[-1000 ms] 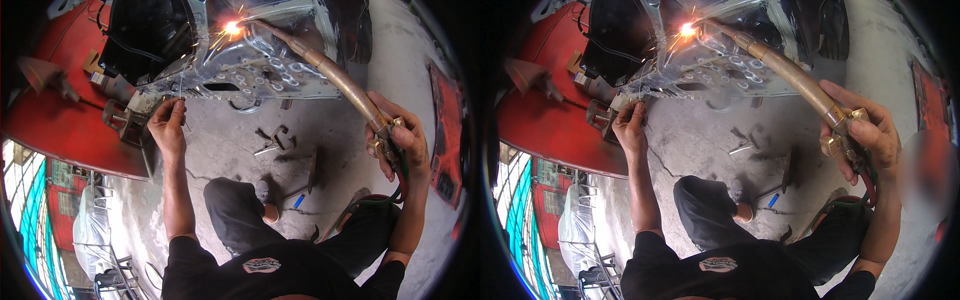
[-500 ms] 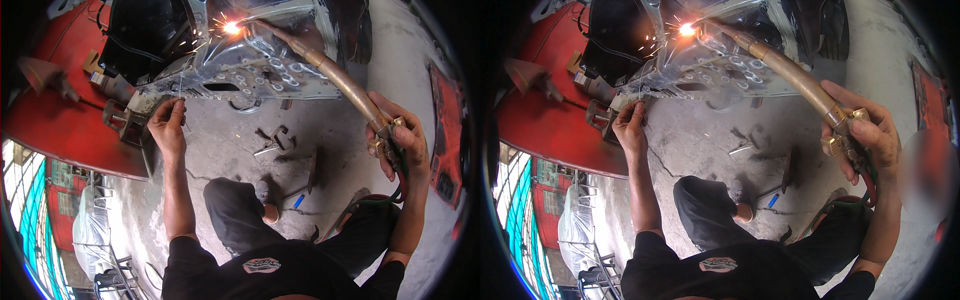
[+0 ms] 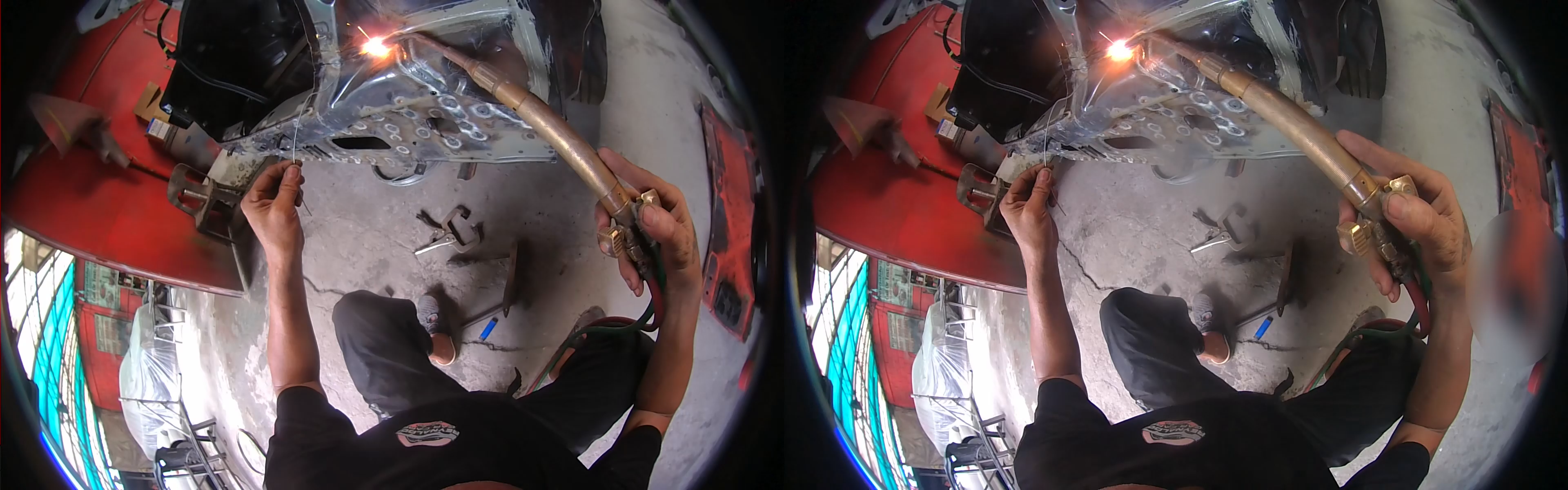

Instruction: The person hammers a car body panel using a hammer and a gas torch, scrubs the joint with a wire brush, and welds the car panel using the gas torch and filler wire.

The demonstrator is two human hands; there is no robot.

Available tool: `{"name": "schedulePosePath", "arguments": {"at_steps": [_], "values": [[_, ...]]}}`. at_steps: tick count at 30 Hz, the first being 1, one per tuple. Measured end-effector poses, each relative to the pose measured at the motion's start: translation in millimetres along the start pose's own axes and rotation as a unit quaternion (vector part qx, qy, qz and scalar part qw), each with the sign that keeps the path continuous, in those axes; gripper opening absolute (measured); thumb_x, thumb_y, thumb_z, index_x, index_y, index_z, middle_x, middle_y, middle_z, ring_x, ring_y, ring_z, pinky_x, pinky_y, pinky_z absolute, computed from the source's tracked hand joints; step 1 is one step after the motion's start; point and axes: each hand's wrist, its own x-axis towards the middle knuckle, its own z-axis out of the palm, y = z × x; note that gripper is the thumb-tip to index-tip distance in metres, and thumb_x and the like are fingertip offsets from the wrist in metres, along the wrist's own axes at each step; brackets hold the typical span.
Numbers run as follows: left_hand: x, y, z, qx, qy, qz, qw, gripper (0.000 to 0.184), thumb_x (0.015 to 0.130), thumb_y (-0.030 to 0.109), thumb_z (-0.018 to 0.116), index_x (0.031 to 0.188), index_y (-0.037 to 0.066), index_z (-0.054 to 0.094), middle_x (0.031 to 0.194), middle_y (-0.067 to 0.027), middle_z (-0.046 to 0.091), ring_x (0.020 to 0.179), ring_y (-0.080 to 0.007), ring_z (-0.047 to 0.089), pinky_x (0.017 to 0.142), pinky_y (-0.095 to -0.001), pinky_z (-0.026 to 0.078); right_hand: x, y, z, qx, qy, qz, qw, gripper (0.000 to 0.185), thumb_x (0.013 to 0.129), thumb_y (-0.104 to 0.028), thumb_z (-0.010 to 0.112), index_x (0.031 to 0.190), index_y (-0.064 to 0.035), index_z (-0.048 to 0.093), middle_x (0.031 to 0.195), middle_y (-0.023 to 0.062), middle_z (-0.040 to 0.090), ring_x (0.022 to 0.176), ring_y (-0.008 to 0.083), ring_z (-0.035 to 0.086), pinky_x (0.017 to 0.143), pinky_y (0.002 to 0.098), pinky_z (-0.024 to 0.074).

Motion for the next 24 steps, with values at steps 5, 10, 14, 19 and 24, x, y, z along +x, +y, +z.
{"name": "schedulePosePath", "arguments": {"at_steps": [5, 10, 14, 19, 24], "values": [[-0.2, 0.4, 0.4, -0.003, 0.003, -0.002, 1.0, 0.018, 0.094, 0.011, 0.073, 0.102, -0.005, 0.073, 0.078, -0.0023, 0.067, 0.061, -0.0044, 0.05, 0.055, -0.0191, 0.037, -0.2, 0.7, -2.0, -0.006, 0.002, -0.002, 1.0, 0.079, 0.086, -0.031, 0.069, 0.144, 0.0146, 0.042, 0.088, 0.0191, 0.066, 0.054, 0.0191, 0.066, 0.034, 0.0255, 0.0512], [-0.1, -0.8, -0.2, -0.007, 0.001, -0.002, 1.0, 0.018, 0.094, 0.01, 0.073, 0.102, -0.005, 0.073, 0.078, -0.0023, 0.067, 0.061, -0.0043, 0.05, 0.055, -0.0189, 0.037, 0.3, -0.1, -1.3, -0.002, -0.002, 0.005, 1.0, 0.079, 0.086, -0.031, 0.069, 0.144, 0.0144, 0.042, 0.088, 0.0186, 0.066, 0.054, 0.019, 0.066, 0.034, 0.0255, 0.0514], [-0.5, 0.9, 1.0, -0.005, 0.002, -0.002, 1.0, 0.018, 0.094, 0.01, 0.072, 0.103, -0.005, 0.073, 0.078, -0.0024, 0.067, 0.061, -0.0044, 0.05, 0.055, -0.0189, 0.037, -0.6, -1.8, 0.1, -0.006, 0.005, 0.006, 1.0, 0.079, 0.085, -0.032, 0.069, 0.144, 0.0145, 0.042, 0.087, 0.0184, 0.066, 0.054, 0.019, 0.066, 0.034, 0.0255, 0.0514], [0.1, -0.3, 0.8, -0.004, 0.004, -0.004, 1.0, 0.018, 0.094, 0.01, 0.072, 0.103, -0.006, 0.073, 0.079, -0.0024, 0.067, 0.061, -0.0045, 0.05, 0.055, -0.0192, 0.037, -0.3, 0.5, 0.1, -0.012, 0.011, -0.005, 1.0, 0.079, 0.086, -0.031, 0.069, 0.144, 0.0147, 0.042, 0.087, 0.0183, 0.066, 0.055, 0.0189, 0.066, 0.034, 0.0256, 0.0514], [0.8, 0.4, 1.1, -0.003, 0.001, -0.003, 1.0, 0.019, 0.094, 0.01, 0.073, 0.104, -0.006, 0.072, 0.079, -0.0026, 0.067, 0.062, -0.0046, 0.051, 0.055, -0.0194, 0.037, 0.2, -1.2, -1.0, -0.013, 0.0, 0.0, 1.0, 0.079, 0.086, -0.031, 0.069, 0.144, 0.0146, 0.042, 0.088, 0.0188, 0.066, 0.056, 0.0194, 0.067, 0.035, 0.0258, 0.0522]]}}
